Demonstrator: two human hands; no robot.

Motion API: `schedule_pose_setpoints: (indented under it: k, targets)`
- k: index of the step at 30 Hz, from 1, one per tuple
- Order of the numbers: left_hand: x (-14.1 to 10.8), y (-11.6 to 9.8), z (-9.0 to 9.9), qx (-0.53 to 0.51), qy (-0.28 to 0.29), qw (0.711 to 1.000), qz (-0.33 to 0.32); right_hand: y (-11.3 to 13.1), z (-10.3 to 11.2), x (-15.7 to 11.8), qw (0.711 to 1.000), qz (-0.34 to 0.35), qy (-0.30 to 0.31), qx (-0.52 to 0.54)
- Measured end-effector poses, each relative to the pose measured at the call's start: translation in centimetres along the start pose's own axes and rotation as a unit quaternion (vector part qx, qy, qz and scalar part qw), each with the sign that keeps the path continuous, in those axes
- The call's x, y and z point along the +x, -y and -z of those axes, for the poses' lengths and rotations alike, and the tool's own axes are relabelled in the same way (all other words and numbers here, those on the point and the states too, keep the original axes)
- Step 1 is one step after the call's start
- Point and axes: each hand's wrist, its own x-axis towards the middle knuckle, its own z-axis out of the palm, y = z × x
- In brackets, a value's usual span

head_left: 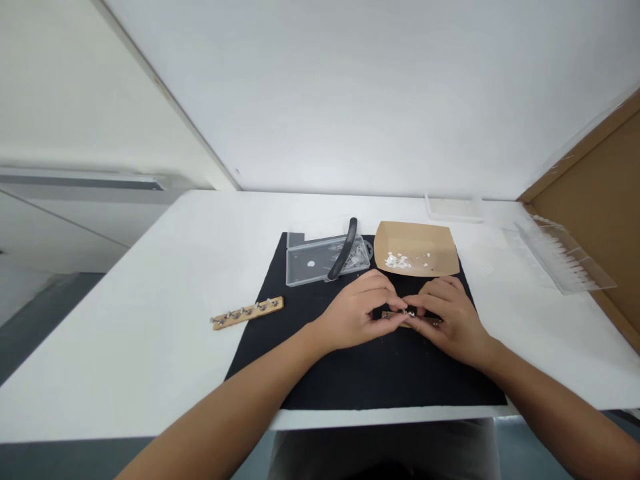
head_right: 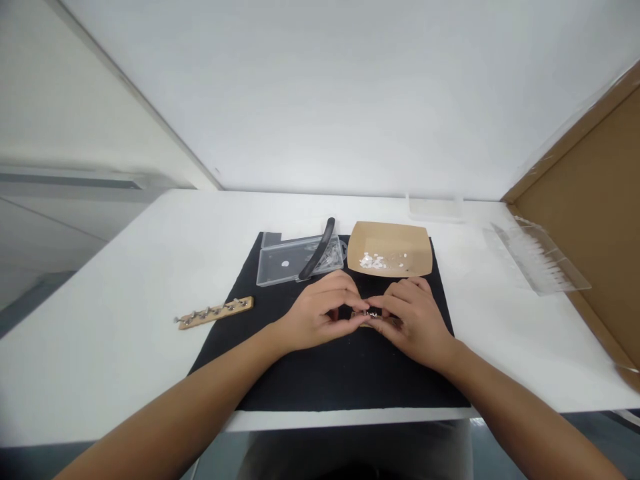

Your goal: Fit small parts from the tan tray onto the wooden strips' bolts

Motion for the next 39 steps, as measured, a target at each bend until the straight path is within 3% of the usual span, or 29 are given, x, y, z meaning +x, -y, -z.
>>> schedule_pose_setpoints:
  k: [7, 13, 22, 39]
  targets:
    - [0.0, 0.6, 0.8, 0.035, 0.085, 0.996, -0.019, -1.0, 1.5, 0.2, 0.995, 0.006, 0.102, -0.02]
    - [-0.4, 0.7, 0.8, 0.114, 0.149, 0.982, -0.021, -1.1, 1.3, 0.1, 0.988, -0.01, 0.155, -0.022]
    - [-0.6, 0.4, 0.5, 0.167, 0.148, 0.974, -0.034, -0.9, 0.5, 0.0, 0.986, -0.041, 0.164, -0.007]
    - [-1.0, 0.9, 0.0, 0.118, 0.171, 0.978, -0.014, -1.0, 0.4, 0.1, 0.981, -0.032, 0.19, 0.013]
